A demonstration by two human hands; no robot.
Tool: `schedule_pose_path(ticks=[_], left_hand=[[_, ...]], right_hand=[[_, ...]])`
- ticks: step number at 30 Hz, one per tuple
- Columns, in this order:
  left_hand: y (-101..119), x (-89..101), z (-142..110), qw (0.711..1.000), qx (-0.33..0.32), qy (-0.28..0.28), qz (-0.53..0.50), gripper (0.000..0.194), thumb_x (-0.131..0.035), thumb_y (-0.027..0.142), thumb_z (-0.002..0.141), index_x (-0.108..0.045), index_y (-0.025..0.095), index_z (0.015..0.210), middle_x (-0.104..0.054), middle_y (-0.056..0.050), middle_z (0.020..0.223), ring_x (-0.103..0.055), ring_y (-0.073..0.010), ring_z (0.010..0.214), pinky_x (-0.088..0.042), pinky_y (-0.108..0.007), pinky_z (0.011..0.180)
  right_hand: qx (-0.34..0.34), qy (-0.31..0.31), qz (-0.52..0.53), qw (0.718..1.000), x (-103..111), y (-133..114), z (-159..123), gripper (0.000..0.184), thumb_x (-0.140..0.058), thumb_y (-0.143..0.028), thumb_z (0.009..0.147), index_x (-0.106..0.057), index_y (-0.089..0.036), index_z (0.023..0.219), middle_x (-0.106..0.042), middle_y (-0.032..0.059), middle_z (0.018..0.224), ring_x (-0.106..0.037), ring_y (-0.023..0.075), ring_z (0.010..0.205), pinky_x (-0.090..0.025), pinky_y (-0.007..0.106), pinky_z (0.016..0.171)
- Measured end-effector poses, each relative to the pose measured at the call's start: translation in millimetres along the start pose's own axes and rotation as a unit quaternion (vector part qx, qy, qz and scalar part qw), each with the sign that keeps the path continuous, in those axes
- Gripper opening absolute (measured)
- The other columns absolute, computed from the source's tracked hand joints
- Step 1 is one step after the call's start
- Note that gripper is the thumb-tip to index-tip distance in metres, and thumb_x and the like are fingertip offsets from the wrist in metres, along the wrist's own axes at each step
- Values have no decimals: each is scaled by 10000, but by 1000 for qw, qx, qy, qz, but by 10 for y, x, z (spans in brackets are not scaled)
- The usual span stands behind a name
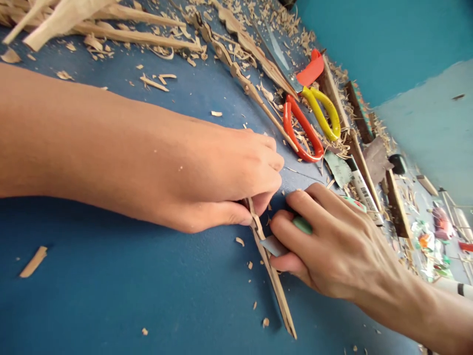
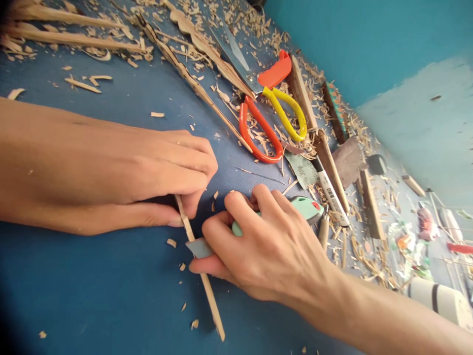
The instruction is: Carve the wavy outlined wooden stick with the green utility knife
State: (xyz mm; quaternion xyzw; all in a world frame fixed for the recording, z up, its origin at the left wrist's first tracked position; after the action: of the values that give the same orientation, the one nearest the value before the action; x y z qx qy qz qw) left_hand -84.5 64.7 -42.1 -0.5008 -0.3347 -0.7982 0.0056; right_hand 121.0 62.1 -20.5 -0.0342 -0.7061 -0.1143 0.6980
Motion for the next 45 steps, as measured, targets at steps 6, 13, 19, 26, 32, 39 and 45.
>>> schedule_pose_path(ticks=[6,13,19,26,32,39,45], left_hand=[[-46,-25,17,999,34,-14,-30,233,-532,343,1086,-720,271,968,-665,36,1027,-625,-225,1075,-453,-399,1140],[-30,4,19,1000,-4,3,-7,167,-580,324,1072,-690,264,962,-641,35,972,-613,-213,997,-520,-425,1058],[-46,5,17,999,21,-21,-38,248,-520,342,1083,-724,250,977,-646,21,1013,-602,-216,1084,-475,-420,1134],[-90,13,25,995,60,-50,-58,250,-573,409,1071,-777,283,1002,-679,20,1020,-611,-218,1052,-472,-382,1075],[-56,20,-5,998,44,-32,-37,229,-552,366,1100,-751,288,1019,-677,34,1057,-627,-198,1048,-488,-327,989],[-23,63,18,999,12,-30,1,213,-584,291,1120,-699,259,945,-677,43,992,-629,-184,980,-448,-291,881],[0,9,56,1000,-3,-6,0,257,-523,239,1122,-637,252,892,-612,32,942,-610,-185,975,-468,-299,892]], right_hand=[[-19,-4,-26,999,13,-54,-2,591,-260,-562,1192,-669,-199,970,-539,87,891,-397,251,744,-329,399,656],[-20,-13,-35,999,8,-26,18,595,-250,-582,1187,-686,-210,1028,-538,91,883,-378,264,757,-320,402,674],[16,-15,3,1000,-33,41,41,589,-246,-594,1193,-691,-223,1084,-552,76,899,-388,255,761,-332,390,679],[69,79,5,994,154,153,27,617,-281,-509,1223,-664,-204,848,-547,25,742,-415,177,628,-329,348,582],[19,113,17,993,240,210,92,727,-183,-479,1234,-575,-206,686,-469,-10,611,-365,134,528,-261,352,515],[29,86,5,996,34,279,269,665,-260,-444,1235,-587,-220,701,-513,-16,600,-340,150,537,-217,357,537],[36,43,17,998,26,299,317,687,-244,-437,1231,-657,-208,732,-579,1,606,-400,148,531,-205,371,542]])
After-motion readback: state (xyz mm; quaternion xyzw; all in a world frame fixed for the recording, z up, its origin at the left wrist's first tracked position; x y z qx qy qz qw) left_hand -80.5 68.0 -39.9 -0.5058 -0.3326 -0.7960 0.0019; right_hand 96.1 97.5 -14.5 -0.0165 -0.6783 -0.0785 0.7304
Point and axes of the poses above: each hand's wrist, its own z-axis towards the middle knuckle, its own x-axis out of the back of the hand, y = z × x, the point moved 4 cm from there along z, towards the middle knuckle
